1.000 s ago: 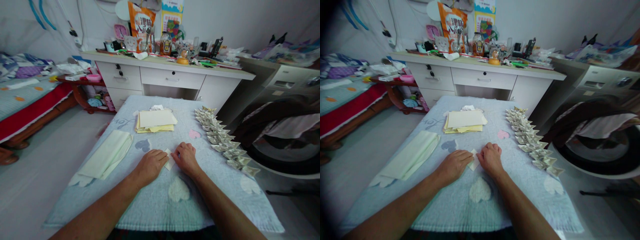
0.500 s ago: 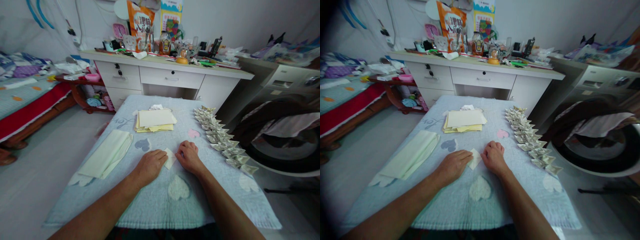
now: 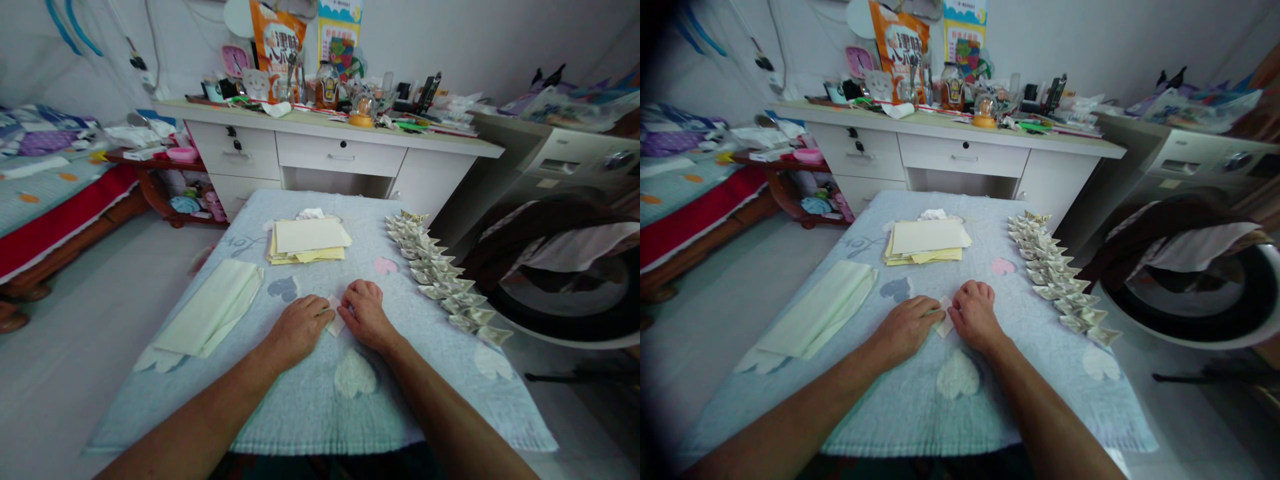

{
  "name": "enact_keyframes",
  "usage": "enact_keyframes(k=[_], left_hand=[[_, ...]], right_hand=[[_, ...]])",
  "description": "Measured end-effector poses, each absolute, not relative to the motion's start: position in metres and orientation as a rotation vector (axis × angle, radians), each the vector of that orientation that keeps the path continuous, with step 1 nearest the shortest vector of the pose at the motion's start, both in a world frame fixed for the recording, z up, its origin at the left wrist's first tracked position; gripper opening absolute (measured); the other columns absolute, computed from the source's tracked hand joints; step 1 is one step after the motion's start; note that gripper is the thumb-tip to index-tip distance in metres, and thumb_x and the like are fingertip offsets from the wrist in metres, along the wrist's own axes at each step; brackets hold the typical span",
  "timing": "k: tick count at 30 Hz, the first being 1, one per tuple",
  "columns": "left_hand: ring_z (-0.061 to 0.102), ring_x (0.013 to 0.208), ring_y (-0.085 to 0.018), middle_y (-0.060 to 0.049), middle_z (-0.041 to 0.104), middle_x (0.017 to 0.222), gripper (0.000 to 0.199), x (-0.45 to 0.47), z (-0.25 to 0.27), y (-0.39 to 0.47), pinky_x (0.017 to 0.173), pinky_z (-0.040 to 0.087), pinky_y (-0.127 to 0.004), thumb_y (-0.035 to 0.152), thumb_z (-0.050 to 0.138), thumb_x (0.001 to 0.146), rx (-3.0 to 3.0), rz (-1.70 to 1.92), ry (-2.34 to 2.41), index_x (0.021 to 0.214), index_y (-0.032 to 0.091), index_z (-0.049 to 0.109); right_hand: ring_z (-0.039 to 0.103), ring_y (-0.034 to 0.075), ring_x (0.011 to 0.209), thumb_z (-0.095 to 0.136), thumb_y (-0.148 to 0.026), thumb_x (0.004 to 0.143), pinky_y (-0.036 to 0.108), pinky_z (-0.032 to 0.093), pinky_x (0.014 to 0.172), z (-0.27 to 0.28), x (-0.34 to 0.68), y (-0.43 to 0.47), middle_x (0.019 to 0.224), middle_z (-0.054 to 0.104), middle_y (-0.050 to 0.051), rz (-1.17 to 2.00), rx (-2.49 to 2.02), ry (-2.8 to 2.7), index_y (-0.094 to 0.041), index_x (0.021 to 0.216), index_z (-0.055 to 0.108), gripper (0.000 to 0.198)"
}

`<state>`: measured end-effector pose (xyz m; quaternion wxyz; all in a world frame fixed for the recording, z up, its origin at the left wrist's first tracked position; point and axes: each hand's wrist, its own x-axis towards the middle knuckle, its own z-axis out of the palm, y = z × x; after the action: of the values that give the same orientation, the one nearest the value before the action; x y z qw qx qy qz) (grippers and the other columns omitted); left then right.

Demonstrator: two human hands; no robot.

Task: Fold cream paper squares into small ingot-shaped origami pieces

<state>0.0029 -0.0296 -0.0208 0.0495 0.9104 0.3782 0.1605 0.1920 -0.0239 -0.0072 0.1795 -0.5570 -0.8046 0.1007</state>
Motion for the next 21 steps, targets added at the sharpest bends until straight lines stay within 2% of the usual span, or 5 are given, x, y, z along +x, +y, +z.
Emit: enact_keyframes(k=[8, 13, 17, 21], left_hand=[[0.055, 0.089, -0.019, -0.004, 0.065, 0.091, 0.017, 0.002, -0.019, -0.018, 0.083, 0.044, -0.034, 0.017, 0.051, 0.089, 2.452, 0.704, 1.175, 0.097, 0.019, 0.066], [0.053, 0.092, -0.020, -0.004, 0.060, 0.090, 0.011, 0.001, -0.020, -0.012, 0.084, 0.042, -0.035, 0.020, 0.058, 0.084, 2.354, 0.760, 1.291, 0.089, 0.019, 0.068], [0.051, 0.094, -0.021, -0.004, 0.058, 0.094, 0.016, -0.001, -0.023, -0.010, 0.085, 0.041, -0.036, 0.019, 0.062, 0.081, 2.341, 0.736, 1.311, 0.095, 0.022, 0.070], [0.049, 0.095, -0.021, -0.004, 0.058, 0.098, 0.027, -0.003, -0.026, -0.009, 0.087, 0.040, -0.037, 0.019, 0.061, 0.082, 2.370, 0.686, 1.291, 0.106, 0.028, 0.070]], right_hand=[[0.042, 0.023, 0.094, 0.050, -0.037, 0.091, 0.038, 0.029, 0.087, -0.011, 0.183, -0.023, 0.095, 0.054, 0.008, 0.179, -1.700, -2.295, -0.018, 0.080, 0.063, 0.026], [0.043, 0.025, 0.095, 0.052, -0.047, 0.088, 0.040, 0.029, 0.087, -0.009, 0.179, -0.025, 0.094, 0.053, 0.008, 0.150, -1.743, -2.292, -0.018, 0.077, 0.062, 0.033], [0.043, 0.026, 0.096, 0.055, -0.053, 0.084, 0.041, 0.030, 0.087, -0.009, 0.176, -0.027, 0.096, 0.052, 0.009, 0.135, -1.783, -2.264, -0.018, 0.082, 0.061, 0.036], [0.043, 0.027, 0.096, 0.060, -0.050, 0.080, 0.042, 0.030, 0.088, -0.011, 0.178, -0.028, 0.100, 0.052, 0.009, 0.118, -1.826, -2.201, -0.019, 0.093, 0.058, 0.034]])
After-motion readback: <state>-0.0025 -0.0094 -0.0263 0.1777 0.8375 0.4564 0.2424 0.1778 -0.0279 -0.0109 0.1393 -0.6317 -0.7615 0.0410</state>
